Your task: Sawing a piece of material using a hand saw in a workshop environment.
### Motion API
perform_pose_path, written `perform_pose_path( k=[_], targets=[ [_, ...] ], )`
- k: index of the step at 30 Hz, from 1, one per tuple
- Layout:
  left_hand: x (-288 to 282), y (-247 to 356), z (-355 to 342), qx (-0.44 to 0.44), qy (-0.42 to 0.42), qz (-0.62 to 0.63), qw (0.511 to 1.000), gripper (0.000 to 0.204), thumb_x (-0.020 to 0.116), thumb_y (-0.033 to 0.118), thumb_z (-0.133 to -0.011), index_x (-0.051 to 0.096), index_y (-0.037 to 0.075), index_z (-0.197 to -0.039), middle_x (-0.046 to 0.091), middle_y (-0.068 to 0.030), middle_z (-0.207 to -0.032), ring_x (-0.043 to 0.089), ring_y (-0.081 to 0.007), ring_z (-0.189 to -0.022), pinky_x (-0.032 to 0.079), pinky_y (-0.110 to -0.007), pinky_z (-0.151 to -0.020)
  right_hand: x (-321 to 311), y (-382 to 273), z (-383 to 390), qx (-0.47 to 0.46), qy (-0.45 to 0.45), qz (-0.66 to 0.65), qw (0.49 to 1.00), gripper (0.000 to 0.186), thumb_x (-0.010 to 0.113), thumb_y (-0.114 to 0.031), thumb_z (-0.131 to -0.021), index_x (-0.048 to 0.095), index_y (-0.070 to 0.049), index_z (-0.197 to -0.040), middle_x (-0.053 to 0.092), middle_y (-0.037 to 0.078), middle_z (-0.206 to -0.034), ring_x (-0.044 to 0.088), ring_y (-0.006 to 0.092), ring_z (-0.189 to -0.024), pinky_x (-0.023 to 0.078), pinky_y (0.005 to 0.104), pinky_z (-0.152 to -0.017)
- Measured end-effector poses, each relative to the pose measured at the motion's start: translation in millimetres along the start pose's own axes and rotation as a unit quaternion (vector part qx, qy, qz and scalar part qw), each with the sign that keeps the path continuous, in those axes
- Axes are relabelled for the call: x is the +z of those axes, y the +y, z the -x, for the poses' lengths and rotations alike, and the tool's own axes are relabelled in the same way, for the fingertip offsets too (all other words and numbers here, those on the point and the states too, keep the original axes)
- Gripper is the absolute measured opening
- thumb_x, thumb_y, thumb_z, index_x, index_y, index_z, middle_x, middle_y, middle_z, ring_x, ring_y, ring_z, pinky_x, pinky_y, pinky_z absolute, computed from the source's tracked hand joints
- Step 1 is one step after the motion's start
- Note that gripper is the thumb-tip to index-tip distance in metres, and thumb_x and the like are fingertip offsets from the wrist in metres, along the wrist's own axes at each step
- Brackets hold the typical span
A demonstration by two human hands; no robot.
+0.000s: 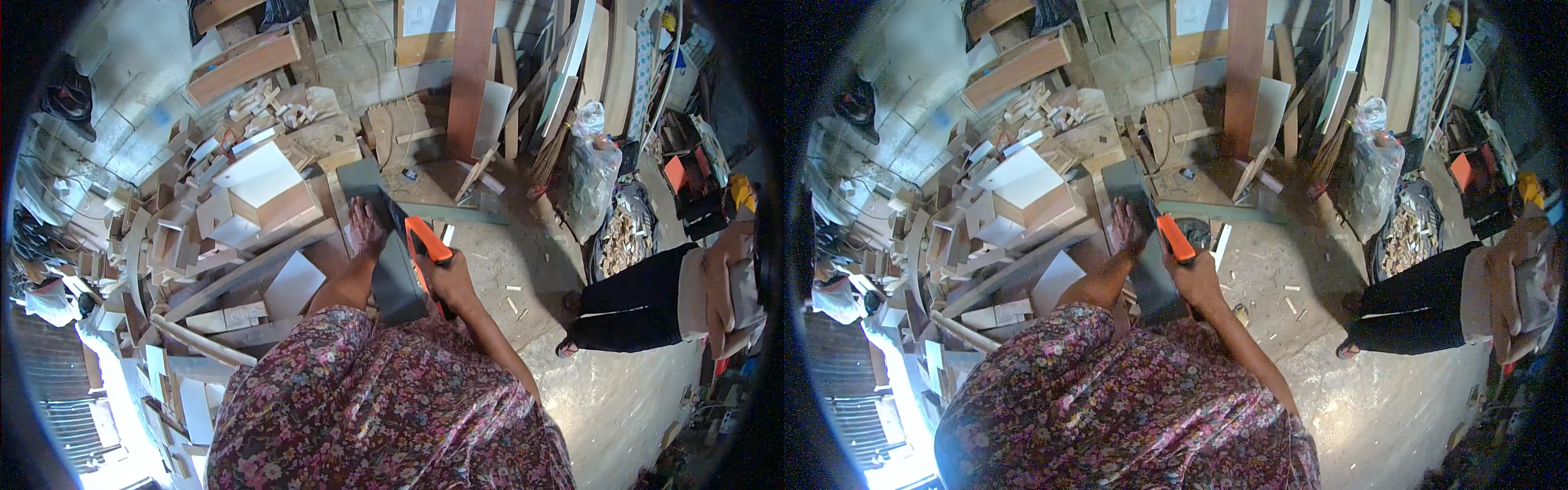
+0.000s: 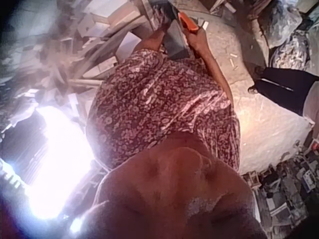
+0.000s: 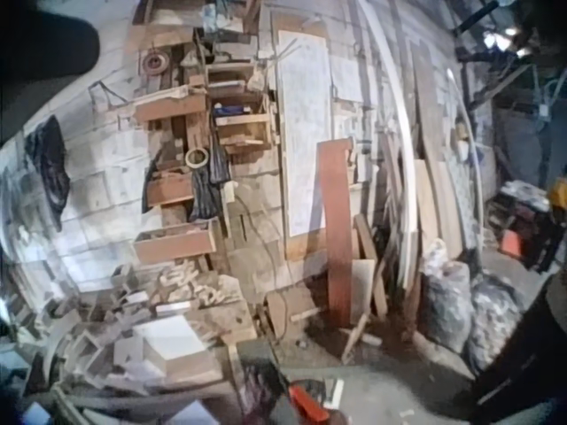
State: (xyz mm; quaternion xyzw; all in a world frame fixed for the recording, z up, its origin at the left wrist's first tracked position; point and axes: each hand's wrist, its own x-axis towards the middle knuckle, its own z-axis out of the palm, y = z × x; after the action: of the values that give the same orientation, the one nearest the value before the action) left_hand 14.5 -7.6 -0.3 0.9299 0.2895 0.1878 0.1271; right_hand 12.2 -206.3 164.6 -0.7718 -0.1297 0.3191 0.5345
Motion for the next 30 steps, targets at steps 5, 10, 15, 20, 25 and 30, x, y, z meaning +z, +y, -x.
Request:
perform_pose_path(
  k=[5,10,15,20,25,30],
  targets=[
    [10.8,0.5,0.9,0.028,0.02,-0.016,0.999,0.04,0.036,0.012,-0.077,0.042,-0.005,-0.112,0.03,-0.0234,-0.129,0.023,-0.0346,-0.124,0.018,-0.04,-0.104,34.8,43.5,-52.2,-0.071,0.089,0.0,0.994,0.028,0.059,-0.021,-0.071,0.057,0.006,-0.077,0.053,0.013,-0.054,0.051,0.017,-0.052,0.042,0.0338,-0.054],
    [-9.8,10.6,4.6,-0.014,-0.016,0.0,1.0,0.039,0.037,0.012,-0.077,0.043,-0.003,-0.112,0.03,-0.0218,-0.13,0.023,-0.0326,-0.125,0.018,-0.039,-0.104,34.3,48.9,-65.5,-0.075,0.055,-0.012,0.996,0.03,0.06,-0.023,-0.07,0.056,0.006,-0.075,0.054,0.018,-0.057,0.057,0.0238,-0.055,0.043,0.0359,-0.056],
    [6.4,4.8,5.5,0.009,-0.012,-0.017,1.0,0.038,0.038,0.013,-0.077,0.045,-0.002,-0.111,0.031,-0.0208,-0.13,0.023,-0.0322,-0.125,0.018,-0.038,-0.104,43.1,58.5,-62.3,-0.106,0.088,-0.018,0.99,0.027,0.061,-0.021,-0.072,0.054,0.005,-0.071,0.052,0.014,-0.053,0.055,0.0201,-0.051,0.042,0.0341,-0.05],
    [15.3,-5.0,4.3,0.019,0.016,-0.028,0.999,0.038,0.039,0.011,-0.076,0.045,-0.003,-0.111,0.034,-0.0206,-0.128,0.027,-0.0324,-0.123,0.02,-0.038,-0.103,9.8,-11.1,-2.8,0.038,0.003,-0.115,0.993,0.018,0.061,-0.016,-0.074,0.055,-0.001,-0.068,0.05,0.003,-0.052,0.051,0.0113,-0.049,0.038,0.0268,-0.045],
    [-4.4,6.1,1.9,0.011,0.02,0.005,1.0,0.037,0.038,0.009,-0.076,0.045,-0.004,-0.111,0.035,-0.0213,-0.127,0.029,-0.0328,-0.121,0.021,-0.039,-0.103,31.5,22.7,-5.2,-0.02,0.02,-0.116,0.993,0.015,0.058,-0.012,-0.077,0.051,-0.002,-0.069,0.047,0.001,-0.052,0.043,0.0088,-0.043,0.034,0.0255,-0.04],
    [0.7,11.1,3.8,0.022,0.015,-0.026,0.999,0.041,0.037,0.009,-0.077,0.043,-0.004,-0.115,0.034,-0.0206,-0.128,0.026,-0.033,-0.123,0.018,-0.038,-0.104,47.4,38.9,-26.5,-0.065,0.042,-0.129,0.989,0.018,0.057,-0.009,-0.078,0.046,-0.005,-0.064,0.044,0.0,-0.047,0.042,0.0083,-0.037,0.032,0.0243,-0.034]
  ],
)
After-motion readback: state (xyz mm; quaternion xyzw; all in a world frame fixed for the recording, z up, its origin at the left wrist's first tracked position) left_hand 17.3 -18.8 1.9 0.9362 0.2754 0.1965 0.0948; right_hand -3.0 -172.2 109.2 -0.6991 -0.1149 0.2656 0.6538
